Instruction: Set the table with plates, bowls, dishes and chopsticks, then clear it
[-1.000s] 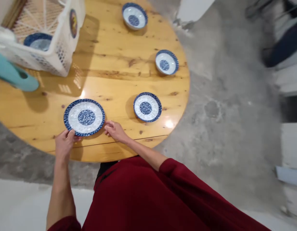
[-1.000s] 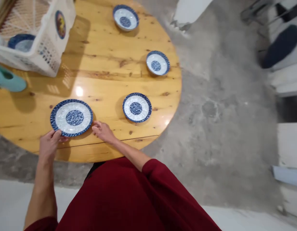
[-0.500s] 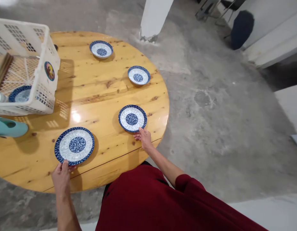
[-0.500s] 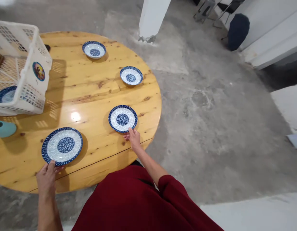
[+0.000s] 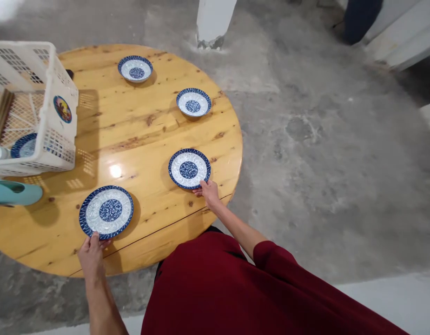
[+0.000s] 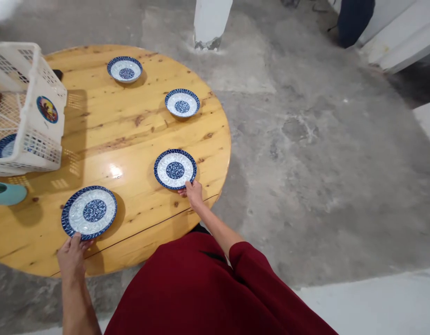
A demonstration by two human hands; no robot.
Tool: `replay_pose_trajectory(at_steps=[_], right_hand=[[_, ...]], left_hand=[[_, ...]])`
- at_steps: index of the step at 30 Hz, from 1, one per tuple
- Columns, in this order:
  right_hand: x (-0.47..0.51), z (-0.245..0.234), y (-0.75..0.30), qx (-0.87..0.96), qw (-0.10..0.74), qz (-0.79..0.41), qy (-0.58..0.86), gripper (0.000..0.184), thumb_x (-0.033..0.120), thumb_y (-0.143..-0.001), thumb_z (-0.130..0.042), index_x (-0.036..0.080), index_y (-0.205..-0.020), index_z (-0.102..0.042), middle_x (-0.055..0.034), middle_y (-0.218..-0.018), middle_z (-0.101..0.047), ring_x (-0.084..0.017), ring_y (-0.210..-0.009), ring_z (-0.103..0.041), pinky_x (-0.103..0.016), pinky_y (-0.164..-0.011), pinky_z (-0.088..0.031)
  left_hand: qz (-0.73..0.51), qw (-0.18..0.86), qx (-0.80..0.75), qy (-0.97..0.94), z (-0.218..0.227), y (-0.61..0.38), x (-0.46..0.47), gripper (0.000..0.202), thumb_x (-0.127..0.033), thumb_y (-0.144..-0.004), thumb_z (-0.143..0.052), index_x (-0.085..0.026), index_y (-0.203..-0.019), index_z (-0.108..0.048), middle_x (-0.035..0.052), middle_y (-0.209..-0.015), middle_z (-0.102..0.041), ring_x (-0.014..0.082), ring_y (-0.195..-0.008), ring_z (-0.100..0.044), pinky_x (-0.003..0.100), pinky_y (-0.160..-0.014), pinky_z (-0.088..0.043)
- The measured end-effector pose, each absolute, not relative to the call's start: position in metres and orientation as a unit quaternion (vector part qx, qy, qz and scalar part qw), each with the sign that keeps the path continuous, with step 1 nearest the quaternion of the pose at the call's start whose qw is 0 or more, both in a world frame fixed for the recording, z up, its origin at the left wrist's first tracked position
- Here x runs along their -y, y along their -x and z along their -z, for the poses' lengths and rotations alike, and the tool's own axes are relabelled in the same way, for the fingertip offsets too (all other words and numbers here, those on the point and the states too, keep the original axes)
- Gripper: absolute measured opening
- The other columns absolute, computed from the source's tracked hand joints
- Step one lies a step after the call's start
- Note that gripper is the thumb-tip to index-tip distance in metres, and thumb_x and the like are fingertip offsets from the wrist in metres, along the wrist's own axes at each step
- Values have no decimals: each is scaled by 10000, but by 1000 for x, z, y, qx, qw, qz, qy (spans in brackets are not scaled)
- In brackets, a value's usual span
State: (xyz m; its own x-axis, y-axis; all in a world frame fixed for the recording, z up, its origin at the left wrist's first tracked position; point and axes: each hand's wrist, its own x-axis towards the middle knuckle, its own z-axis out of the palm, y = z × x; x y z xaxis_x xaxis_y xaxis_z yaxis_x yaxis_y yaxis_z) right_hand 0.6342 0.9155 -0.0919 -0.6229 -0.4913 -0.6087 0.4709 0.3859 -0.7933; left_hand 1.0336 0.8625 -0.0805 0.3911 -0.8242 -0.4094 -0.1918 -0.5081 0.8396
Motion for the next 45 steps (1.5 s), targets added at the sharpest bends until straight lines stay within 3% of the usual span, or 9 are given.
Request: replay_pose_trajectory(at_steps=[7, 11, 19, 30, 35, 40, 45], right_hand=[[-942, 97, -641, -685, 459, 562, 55, 351, 523, -851, -636, 193, -831, -519, -46, -682, -687, -154, -519, -648, -232, -448, -512], [-969, 100, -653, -682, 476, 552, 55, 446, 606, -791, -676, 189, -863, -534, -32, -695, -682, -131, -508, -635, -214, -451, -504], [-998, 86, -662, -704, 555, 425, 125, 225, 380, -835, -657, 167, -856, -589, -10, -682, -683, -92, -513, -622, -155, -447, -464], [-1006, 85, -661, -699, 570, 405, 146, 84, 223, -847, -578, 157, -890, -606, 14, -656, -666, -86, -505, -620, -160, -473, -481], [-1003, 81, -659, -703, 568, 405, 140, 91, 226, -841, -571, 152, -880, -607, 16, -630, -654, -92, -484, -621, -160, -451, -475], [-1017, 85, -658, -694, 586, 397, 133, 220, 344, -773, -694, 159, -863, -615, 8, -640, -674, -91, -481, -619, -155, -445, -486], [-1024, 95, -640, -707, 519, 478, 52, 325, 414, -760, -707, 157, -945, -634, -19, -680, -700, -117, -509, -646, -182, -452, -512]], left_hand=[[449, 374, 343, -735, 89, -1046, -870, 388, -474, -704, -707, -163, -931, -666, -3, -752, -686, 189, -620, -651, 334, -642, -601], [451, 388, 340, -728, 88, -1043, -875, 369, -508, -719, -671, -183, -887, -624, -2, -715, -680, 204, -631, -675, 353, -657, -618], [416, 359, 382, -743, 79, -1024, -885, 341, -534, -803, -510, -198, -856, -537, 6, -733, -645, 191, -749, -695, 342, -766, -614], [425, 369, 377, -736, 76, -1018, -887, 237, -407, -869, -503, -171, -855, -518, -20, -722, -620, 120, -707, -649, 250, -744, -574], [419, 353, 379, -746, 79, -1017, -883, 248, -407, -879, -461, -166, -884, -517, -27, -726, -609, 115, -714, -658, 237, -746, -565], [436, 439, 309, -722, 85, -1012, -893, 274, -421, -846, -572, -146, -855, -573, -9, -719, -627, 99, -661, -663, 185, -645, -529], [470, 464, 282, -695, 97, -1016, -904, 324, -483, -865, -613, -160, -839, -598, 23, -724, -656, 110, -635, -667, 188, -609, -532]])
